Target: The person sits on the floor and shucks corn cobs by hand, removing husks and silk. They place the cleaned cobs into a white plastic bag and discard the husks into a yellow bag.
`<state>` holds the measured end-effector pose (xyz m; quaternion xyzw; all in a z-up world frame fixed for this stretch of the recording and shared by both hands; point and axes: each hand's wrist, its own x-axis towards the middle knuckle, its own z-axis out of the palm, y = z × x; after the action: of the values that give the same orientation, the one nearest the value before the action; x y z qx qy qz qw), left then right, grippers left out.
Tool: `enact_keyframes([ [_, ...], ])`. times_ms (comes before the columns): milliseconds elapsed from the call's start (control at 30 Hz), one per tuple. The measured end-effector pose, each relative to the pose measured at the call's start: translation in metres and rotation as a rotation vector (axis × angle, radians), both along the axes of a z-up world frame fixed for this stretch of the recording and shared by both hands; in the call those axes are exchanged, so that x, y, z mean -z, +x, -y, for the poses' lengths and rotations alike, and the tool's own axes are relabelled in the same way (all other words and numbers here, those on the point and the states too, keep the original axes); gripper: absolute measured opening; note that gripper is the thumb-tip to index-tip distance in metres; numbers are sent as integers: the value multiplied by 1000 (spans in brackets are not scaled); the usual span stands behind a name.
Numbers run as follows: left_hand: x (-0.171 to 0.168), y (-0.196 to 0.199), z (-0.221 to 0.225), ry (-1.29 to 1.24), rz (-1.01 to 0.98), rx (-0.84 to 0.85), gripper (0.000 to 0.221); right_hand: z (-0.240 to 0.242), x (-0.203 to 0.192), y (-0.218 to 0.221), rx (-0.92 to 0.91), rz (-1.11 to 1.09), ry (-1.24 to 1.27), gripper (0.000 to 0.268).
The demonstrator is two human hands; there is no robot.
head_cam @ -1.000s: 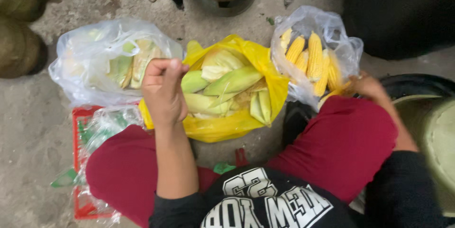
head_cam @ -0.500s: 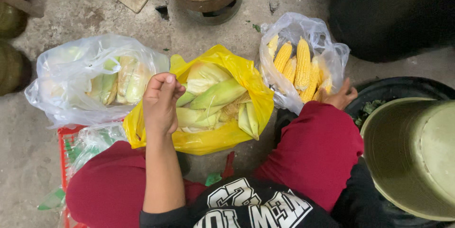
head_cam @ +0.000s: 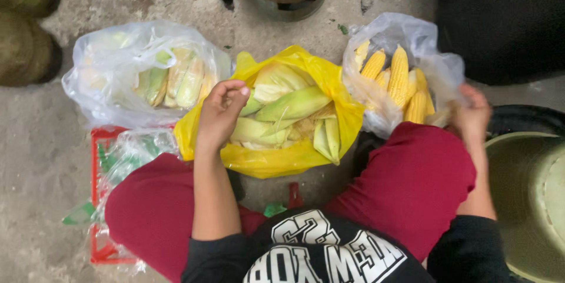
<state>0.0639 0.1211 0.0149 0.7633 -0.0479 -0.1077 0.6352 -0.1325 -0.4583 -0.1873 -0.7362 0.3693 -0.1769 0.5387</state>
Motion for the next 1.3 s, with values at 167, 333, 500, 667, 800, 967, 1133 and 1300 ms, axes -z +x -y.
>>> enact_keyframes([
  [167, 52, 12, -36, 467, 74, -141, 36, 54, -80, -20, -59, 197, 25, 52],
  [333, 138, 23, -46, 894, -220, 126, 48, 21, -108, -9, -550, -817, -390, 59],
  [500, 194, -2, -36, 582, -762, 55, 75, -19, -186, 31, -873, -1045, -443, 64],
  [667, 219, -23, -32, 236, -818, -449, 80, -118, -280, 88, -1031, -296, -340, 69],
  [800, 220, -28, -26, 277, -542, -633, 82, -253, -254, 130, -1107, -465, -615, 64],
  [967, 173, -38, -13, 482, -274, -558, 71, -382, -130, 160, -1206, -333, -844, 72],
  [1133, 114, -32, -22, 496, 205, -547, 63, -393, -54, 108, -1306, -606, -1240, 65],
  [1300, 90, -15, -41, 204, 298, -569, 66, -373, -30, 110, -1356, -675, -1029, 61],
])
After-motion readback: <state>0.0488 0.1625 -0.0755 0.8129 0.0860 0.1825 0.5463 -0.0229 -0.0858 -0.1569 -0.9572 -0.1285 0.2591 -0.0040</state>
